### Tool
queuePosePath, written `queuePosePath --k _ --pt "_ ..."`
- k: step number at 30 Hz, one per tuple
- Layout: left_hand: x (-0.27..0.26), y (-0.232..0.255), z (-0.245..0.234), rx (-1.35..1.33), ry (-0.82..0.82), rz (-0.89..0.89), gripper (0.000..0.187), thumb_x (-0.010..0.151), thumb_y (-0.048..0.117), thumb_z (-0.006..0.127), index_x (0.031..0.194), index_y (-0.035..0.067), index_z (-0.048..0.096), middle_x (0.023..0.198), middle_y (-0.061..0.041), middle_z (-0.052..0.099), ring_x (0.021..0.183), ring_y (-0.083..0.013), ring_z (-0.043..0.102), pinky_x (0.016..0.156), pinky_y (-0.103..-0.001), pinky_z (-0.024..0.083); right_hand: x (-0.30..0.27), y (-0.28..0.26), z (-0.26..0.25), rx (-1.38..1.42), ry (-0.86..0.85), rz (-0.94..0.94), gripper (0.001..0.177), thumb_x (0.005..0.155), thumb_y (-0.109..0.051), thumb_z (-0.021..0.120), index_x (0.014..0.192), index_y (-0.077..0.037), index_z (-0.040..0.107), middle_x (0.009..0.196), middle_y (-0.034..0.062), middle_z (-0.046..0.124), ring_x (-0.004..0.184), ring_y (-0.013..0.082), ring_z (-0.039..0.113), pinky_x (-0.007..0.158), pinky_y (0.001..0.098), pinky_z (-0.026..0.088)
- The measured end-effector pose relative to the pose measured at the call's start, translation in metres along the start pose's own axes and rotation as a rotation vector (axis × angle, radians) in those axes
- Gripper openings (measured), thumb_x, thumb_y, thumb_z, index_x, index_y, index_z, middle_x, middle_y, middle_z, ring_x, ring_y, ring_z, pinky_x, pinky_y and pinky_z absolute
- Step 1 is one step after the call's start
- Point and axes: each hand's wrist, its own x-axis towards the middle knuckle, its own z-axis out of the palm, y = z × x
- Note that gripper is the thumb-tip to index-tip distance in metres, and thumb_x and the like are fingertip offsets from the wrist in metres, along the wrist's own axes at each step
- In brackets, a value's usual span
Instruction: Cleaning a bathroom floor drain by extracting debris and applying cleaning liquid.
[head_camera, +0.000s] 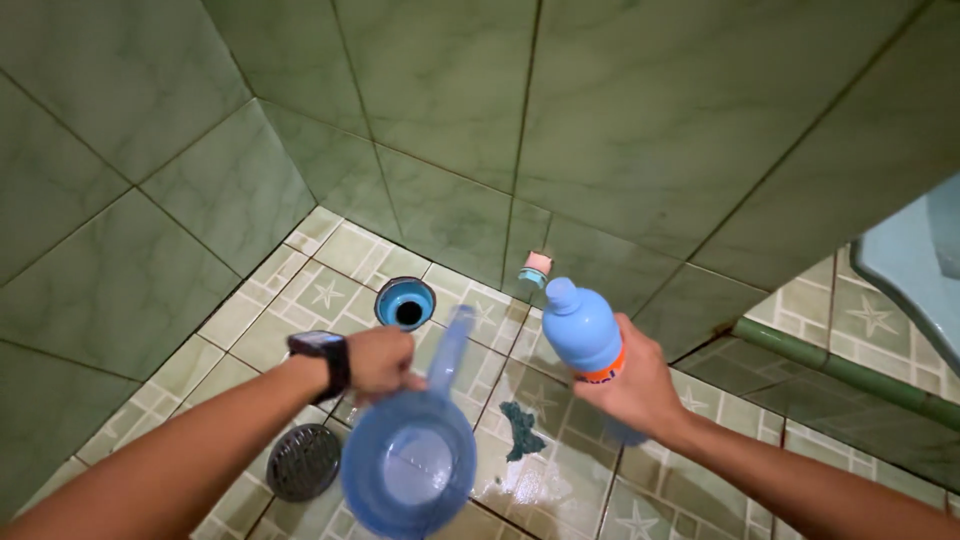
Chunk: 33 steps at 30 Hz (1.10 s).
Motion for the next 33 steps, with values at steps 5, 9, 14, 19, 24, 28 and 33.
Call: queuePosePath --k 5,9,14,19,24,28,33 --pt "-0.037 0.032 -0.007 -0.609 0.091 -0.626 0.06 0.09 0.064 0.062 0.074 0.007 0.074 0.071 -0.011 0.069 0.054 -0.023 0.064 0.058 -0.041 0.05 0.002 -0.033 0.003 0.014 -0.081 0.161 0.062 0.053 -0.012 0.085 0.11 -0.006 0.062 0.089 0.0112 0.076 0.075 0.0218 0.073 0.072 0.0364 0.059" --pt "-0.019 0.023 0.06 -1.116 0.093 -0.833 0.042 0.094 0.058 0.061 0.102 0.019 0.072 0.109 -0.004 0.07 0.086 -0.0192 0.061 0.077 -0.037 0.045 0.004 -0.038 0.019 0.113 -0.116 0.075 0.058 0.053 -0.01 0.084 0.108 -0.006 0.064 0.085 0.0084 0.077 0.073 0.0186 0.073 0.072 0.0343 0.059" --pt "0.0 0.014 0.085 -1.61 0.221 -0.333 0.046 0.094 0.041 0.055 0.121 0.008 0.072 0.116 -0.007 0.075 0.102 -0.0184 0.072 0.093 -0.035 0.058 0.019 -0.068 0.026 -0.005 -0.189 0.05 0.055 0.052 -0.015 0.085 0.101 -0.006 0.064 0.082 0.0112 0.077 0.071 0.0254 0.075 0.071 0.0379 0.06" --pt "-0.013 0.03 0.025 -1.896 0.596 -0.232 0.04 0.101 0.033 0.052 0.114 -0.003 0.063 0.11 -0.014 0.076 0.097 -0.025 0.073 0.091 -0.042 0.059 0.05 -0.121 0.007 -0.433 -0.427 0.022 0.064 0.049 -0.023 0.087 0.107 -0.009 0.064 0.086 0.0188 0.075 0.082 0.0416 0.072 0.075 0.0473 0.057" --pt "-0.011 0.023 -0.003 -1.265 1.261 0.111 0.031 0.103 0.018 0.049 0.106 -0.001 0.074 0.107 -0.015 0.078 0.102 -0.0213 0.074 0.095 -0.035 0.057 0.068 -0.143 0.002 -1.041 -0.696 0.012 0.045 0.067 -0.025 0.073 0.107 -0.006 0.063 0.089 0.0211 0.073 0.086 0.0416 0.071 0.077 0.0502 0.057" --pt "-0.018 0.026 -0.014 -0.988 1.462 0.157 0.03 0.106 0.011 0.049 0.095 -0.004 0.073 0.114 -0.014 0.078 0.108 -0.0204 0.073 0.098 -0.033 0.056 0.073 -0.133 0.011 -1.152 -0.661 -0.136 0.043 0.064 -0.019 0.071 0.103 -0.002 0.062 0.09 0.0185 0.071 0.084 0.0401 0.072 0.072 0.0491 0.058" --pt "-0.03 0.039 -0.026 -1.06 1.491 0.026 0.031 0.103 0.011 0.049 0.105 -0.002 0.076 0.108 -0.011 0.078 0.1 -0.0181 0.072 0.094 -0.031 0.055 0.071 -0.152 0.022 -1.226 -0.713 -0.161 0.043 0.063 -0.017 0.07 0.103 -0.001 0.061 0.083 0.017 0.071 0.081 0.0369 0.073 0.069 0.0459 0.058"
